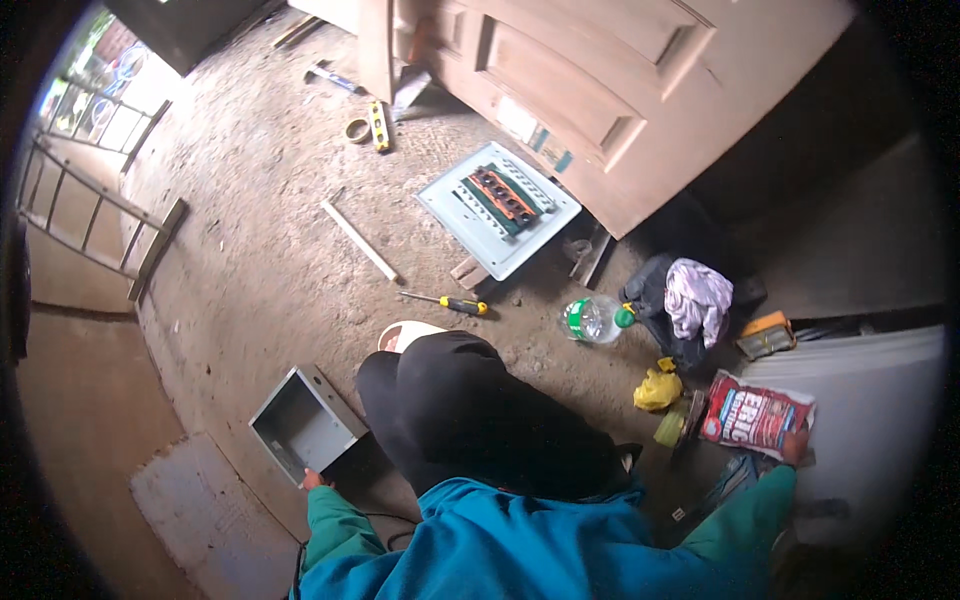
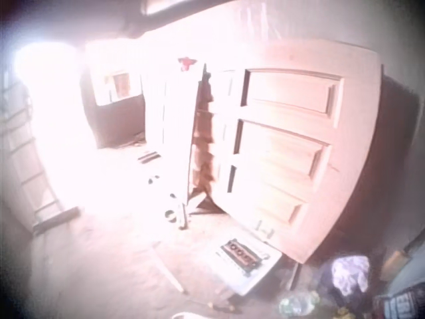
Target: The person uses an angle grinder to cut a hole in a metal box, then uses a screwdriver, hammer, and pliers to remove the cut metal and clear the opening.
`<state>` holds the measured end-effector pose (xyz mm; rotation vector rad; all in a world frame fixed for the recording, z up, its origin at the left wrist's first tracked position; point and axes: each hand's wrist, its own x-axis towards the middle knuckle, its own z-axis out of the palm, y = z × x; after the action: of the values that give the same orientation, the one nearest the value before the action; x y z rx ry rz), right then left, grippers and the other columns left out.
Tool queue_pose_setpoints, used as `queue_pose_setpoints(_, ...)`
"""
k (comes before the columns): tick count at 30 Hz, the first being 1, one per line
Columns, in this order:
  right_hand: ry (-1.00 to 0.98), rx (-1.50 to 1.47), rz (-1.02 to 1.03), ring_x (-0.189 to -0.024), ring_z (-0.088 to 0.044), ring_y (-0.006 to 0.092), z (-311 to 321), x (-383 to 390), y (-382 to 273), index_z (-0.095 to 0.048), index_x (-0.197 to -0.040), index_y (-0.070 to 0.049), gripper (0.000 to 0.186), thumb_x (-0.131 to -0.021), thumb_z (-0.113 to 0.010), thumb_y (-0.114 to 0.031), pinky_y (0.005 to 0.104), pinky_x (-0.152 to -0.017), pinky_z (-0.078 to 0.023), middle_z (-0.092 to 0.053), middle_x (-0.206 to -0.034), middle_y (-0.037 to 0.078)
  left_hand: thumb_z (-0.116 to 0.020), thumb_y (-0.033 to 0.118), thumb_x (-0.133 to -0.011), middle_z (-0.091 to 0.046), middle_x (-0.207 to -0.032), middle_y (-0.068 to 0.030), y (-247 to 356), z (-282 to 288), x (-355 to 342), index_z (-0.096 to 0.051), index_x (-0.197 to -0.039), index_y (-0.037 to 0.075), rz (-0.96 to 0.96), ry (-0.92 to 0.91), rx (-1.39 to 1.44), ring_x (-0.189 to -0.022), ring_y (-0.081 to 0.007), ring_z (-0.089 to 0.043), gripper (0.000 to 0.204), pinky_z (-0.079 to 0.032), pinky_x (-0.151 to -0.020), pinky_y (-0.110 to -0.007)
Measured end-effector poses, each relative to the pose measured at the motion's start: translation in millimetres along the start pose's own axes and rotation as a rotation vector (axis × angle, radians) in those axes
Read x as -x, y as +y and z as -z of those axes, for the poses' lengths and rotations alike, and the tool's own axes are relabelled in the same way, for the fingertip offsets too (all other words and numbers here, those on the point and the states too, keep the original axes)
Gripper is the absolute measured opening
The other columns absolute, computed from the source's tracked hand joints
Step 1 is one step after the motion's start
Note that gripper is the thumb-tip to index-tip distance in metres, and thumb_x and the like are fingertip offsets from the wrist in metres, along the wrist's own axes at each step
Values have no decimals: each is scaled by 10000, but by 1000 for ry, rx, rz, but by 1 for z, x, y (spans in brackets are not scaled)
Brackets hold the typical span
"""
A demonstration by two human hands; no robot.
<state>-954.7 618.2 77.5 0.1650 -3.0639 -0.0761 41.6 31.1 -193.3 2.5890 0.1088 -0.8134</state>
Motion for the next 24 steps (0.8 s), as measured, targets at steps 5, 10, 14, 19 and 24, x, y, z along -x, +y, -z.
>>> queue_pose_setpoints(5,-97,60,-308,-1043,-574,415,-10,-16,23,-559,-1151,50,541,-826,-577,-383,502,-887,-437,-586,-1117,292,-521,408,-922,-508,-1268,-231,-2,0,0,-437,-1293,-20,-51,2,30,-1075,-391,-553,572,-482,-811,-587)
queue_pose_setpoints(10,-106,-786,-389,-594,-550,216,7,-33,31,-670,-814,-5,364,-867,-655,-365,393,-554,-478,-585,-700,47,-577,327,-869,-596,-1178,-244,-7,-4,-16,-535,-1187,-74,-364,228,-300,-1051,-374,-603,513,-488,-866,-488)
queue_pose_setpoints(14,-177,-1247,-423,-870,-645,295,21,-20,-3,-649,-1066,-2,443,-857,-569,-384,507,-735,-562,-643,-1031,138,-582,282,-848,-607,-1123,-287,-12,-10,-27,-575,-1114,-83,-478,193,-731,-1045,-422,-594,452,-479,-901,-448)
queue_pose_setpoints(19,139,-910,-427,-752,-607,245,82,-10,-25,-685,-925,-10,427,-867,-490,-385,418,-638,-536,-644,-934,88,-595,311,-862,-567,-1200,-288,-20,-15,-20,-531,-1171,-92,-224,272,-157,-1119,-422,-552,512,-441,-955,-460)
queue_pose_setpoints(24,519,-590,110,-644,-509,190,178,-39,-22,-630,-941,23,464,-940,-421,-391,337,-596,-474,-559,-834,69,-617,338,-858,-553,-1232,-276,-18,-12,-15,-497,-1225,-78,-219,235,-171,-1138,-416,-539,566,-429,-968,-460)
